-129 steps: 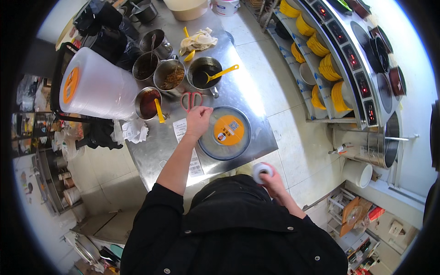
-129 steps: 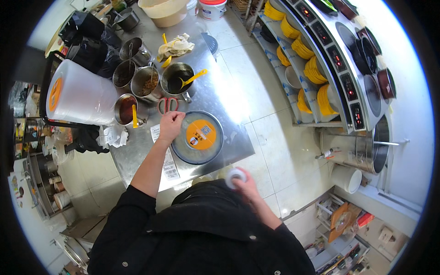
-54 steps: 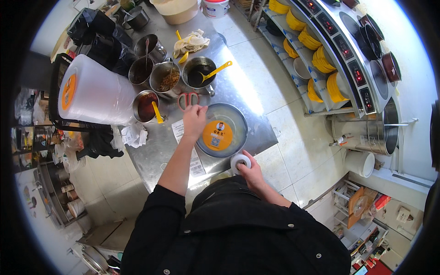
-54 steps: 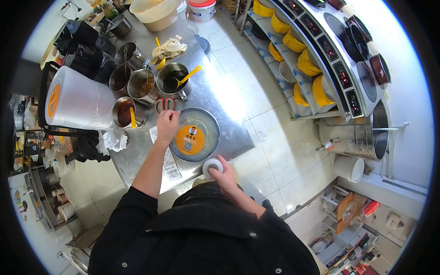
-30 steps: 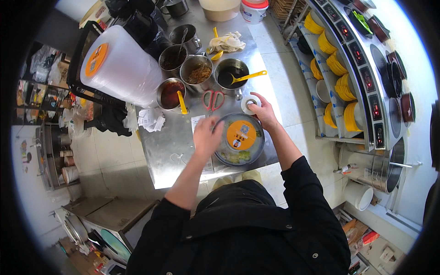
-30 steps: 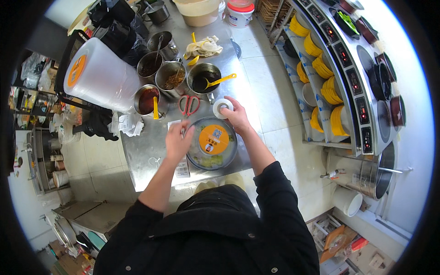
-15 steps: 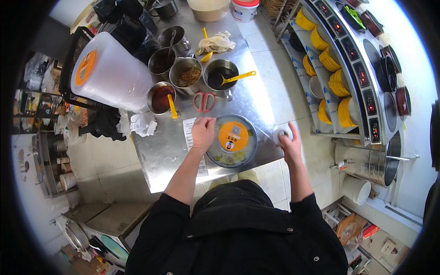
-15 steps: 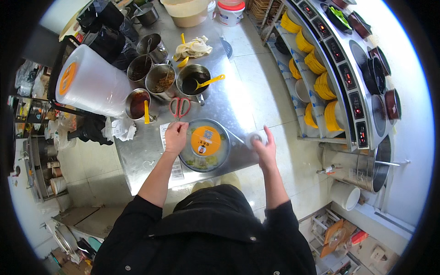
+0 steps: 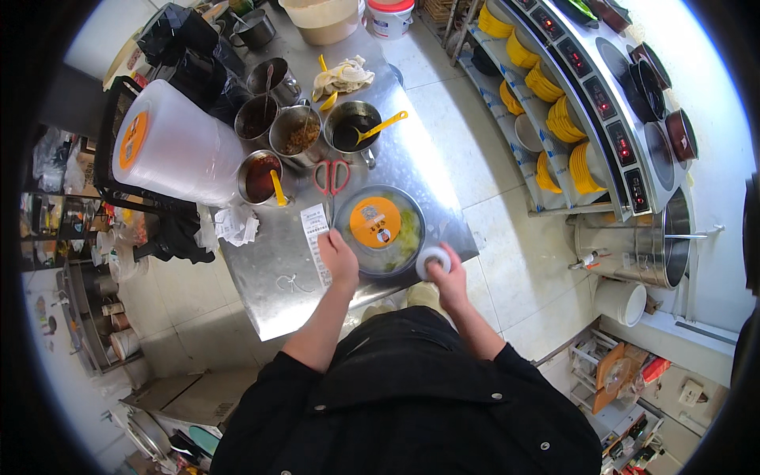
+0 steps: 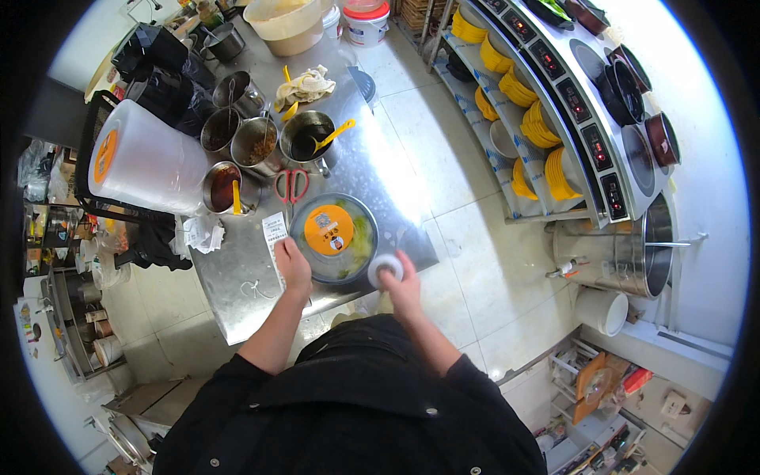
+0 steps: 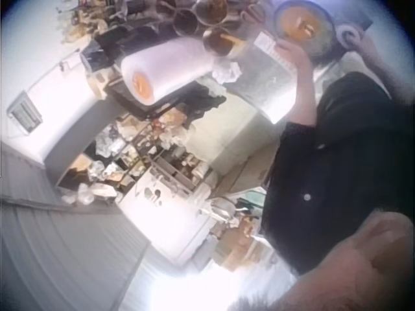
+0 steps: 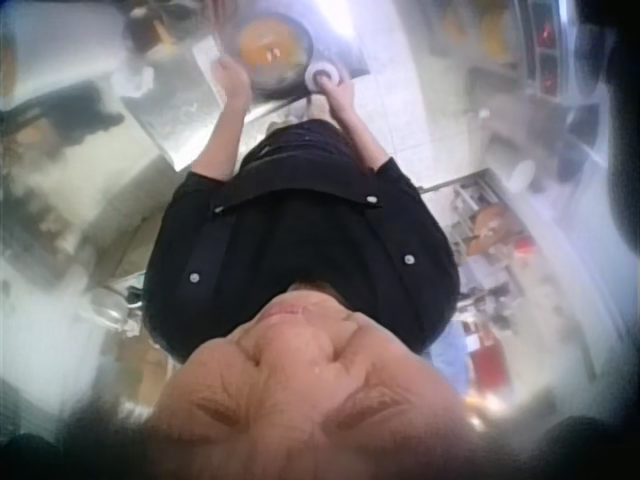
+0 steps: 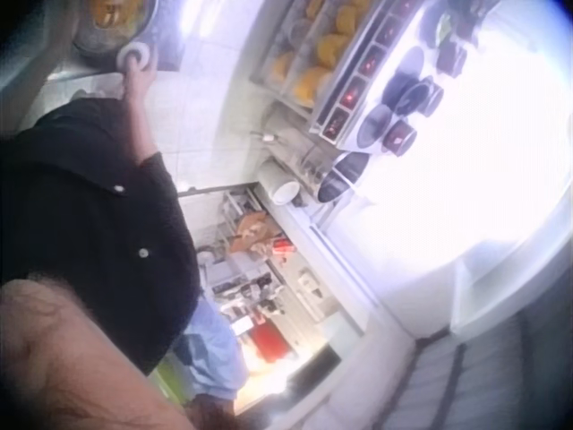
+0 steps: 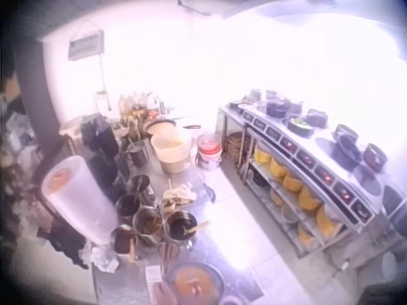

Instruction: The person seals a round food container with tape, places it into a plastic bag, and secures the bag with a twist tie. They then attach a printed receipt to the bag and place the completed order on a table. Finally, the person scoops rice from a large pot into a bowl.

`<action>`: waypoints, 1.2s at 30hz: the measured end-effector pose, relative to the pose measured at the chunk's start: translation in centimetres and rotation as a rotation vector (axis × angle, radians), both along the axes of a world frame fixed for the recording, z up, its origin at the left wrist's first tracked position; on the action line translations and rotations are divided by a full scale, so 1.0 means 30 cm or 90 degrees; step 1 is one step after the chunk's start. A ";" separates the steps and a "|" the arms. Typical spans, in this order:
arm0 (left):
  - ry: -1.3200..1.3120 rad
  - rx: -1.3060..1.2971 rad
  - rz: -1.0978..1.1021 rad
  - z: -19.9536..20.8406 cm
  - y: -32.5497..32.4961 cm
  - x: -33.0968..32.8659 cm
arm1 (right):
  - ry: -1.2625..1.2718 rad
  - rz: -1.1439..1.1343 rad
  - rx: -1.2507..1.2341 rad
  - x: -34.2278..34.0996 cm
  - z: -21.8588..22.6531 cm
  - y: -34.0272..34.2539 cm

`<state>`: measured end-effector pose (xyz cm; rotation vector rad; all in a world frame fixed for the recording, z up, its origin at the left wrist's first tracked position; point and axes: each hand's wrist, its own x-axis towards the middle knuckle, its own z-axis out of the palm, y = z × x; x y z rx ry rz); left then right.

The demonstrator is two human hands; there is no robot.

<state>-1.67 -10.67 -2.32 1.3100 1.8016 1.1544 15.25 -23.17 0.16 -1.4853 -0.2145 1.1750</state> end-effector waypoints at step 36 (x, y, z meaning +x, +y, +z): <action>0.013 -0.039 -0.205 0.054 0.217 -0.032 | -0.042 0.104 -0.016 0.078 0.070 -0.097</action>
